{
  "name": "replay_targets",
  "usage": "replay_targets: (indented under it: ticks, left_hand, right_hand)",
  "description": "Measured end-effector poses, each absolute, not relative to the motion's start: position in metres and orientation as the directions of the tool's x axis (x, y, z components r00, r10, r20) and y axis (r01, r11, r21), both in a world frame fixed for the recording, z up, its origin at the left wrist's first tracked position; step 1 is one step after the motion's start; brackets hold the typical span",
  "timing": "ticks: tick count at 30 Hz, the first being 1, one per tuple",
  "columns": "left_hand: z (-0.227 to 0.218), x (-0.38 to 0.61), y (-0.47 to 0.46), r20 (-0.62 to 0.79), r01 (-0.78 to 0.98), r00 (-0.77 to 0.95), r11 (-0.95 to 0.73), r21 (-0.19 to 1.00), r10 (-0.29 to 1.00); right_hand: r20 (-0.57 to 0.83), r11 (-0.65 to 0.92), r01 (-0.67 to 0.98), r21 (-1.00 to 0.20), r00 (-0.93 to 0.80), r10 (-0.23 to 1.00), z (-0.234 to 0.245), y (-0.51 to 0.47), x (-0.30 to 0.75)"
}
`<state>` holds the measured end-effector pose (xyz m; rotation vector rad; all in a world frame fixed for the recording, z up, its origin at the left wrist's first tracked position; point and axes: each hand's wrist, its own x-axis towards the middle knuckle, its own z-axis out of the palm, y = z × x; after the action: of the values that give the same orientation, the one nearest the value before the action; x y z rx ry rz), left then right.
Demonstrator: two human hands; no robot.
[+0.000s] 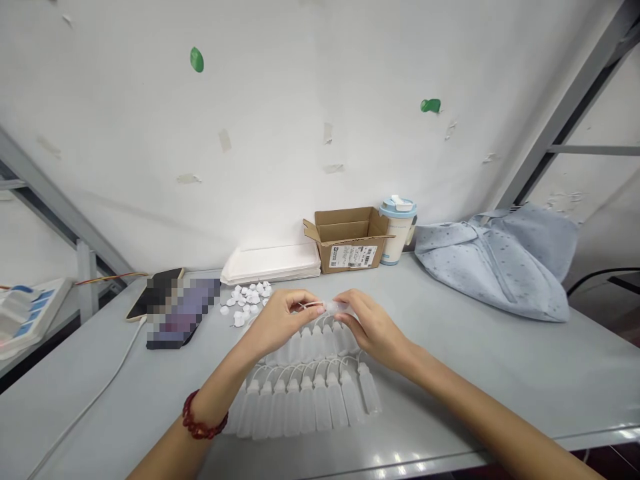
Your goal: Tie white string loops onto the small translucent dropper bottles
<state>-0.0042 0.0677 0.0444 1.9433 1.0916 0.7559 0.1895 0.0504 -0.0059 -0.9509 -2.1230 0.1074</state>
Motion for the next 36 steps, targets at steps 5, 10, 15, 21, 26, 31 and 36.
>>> replay_targets:
  ticks: [5, 10, 15, 21, 26, 31, 36]
  left_hand:
    - [0.043, -0.004, 0.068, 0.069, 0.377, 0.437, -0.252, 0.891, 0.897]
    - [0.043, -0.001, 0.065, 0.064, 0.340, 0.439, -0.232, 0.912, 0.896]
    - [0.044, 0.001, 0.062, 0.118, 0.399, 0.447, -0.315, 0.861, 0.887]
    - [0.045, 0.003, 0.059, 0.212, 0.452, 0.453, -0.428, 0.782, 0.866]
    - [0.043, 0.005, 0.059, 0.188, 0.486, 0.465, -0.427, 0.763, 0.865]
    - [0.047, -0.023, 0.080, 0.161, 0.556, 0.505, -0.462, 0.691, 0.848]
    - [0.029, -0.077, 0.119, 0.315, 0.888, 0.234, -0.333, 0.315, 0.920]
  right_hand:
    - [0.625, 0.716, 0.613, -0.335, -0.424, 0.656, -0.006, 0.050, 0.190]
    - [0.646, 0.748, 0.581, -0.323, -0.442, 0.622, -0.005, 0.049, 0.188]
    - [0.693, 0.776, 0.545, -0.317, -0.425, 0.582, -0.008, 0.047, 0.186]
    - [0.723, 0.783, 0.549, -0.293, -0.408, 0.557, -0.012, 0.046, 0.185]
    - [0.696, 0.819, 0.490, -0.300, -0.474, 0.539, -0.014, 0.047, 0.185]
    - [0.705, 0.791, 0.513, -0.335, -0.421, 0.571, -0.011, 0.051, 0.188]
    - [0.744, 0.754, 0.555, -0.352, -0.323, 0.585, -0.007, 0.056, 0.193]
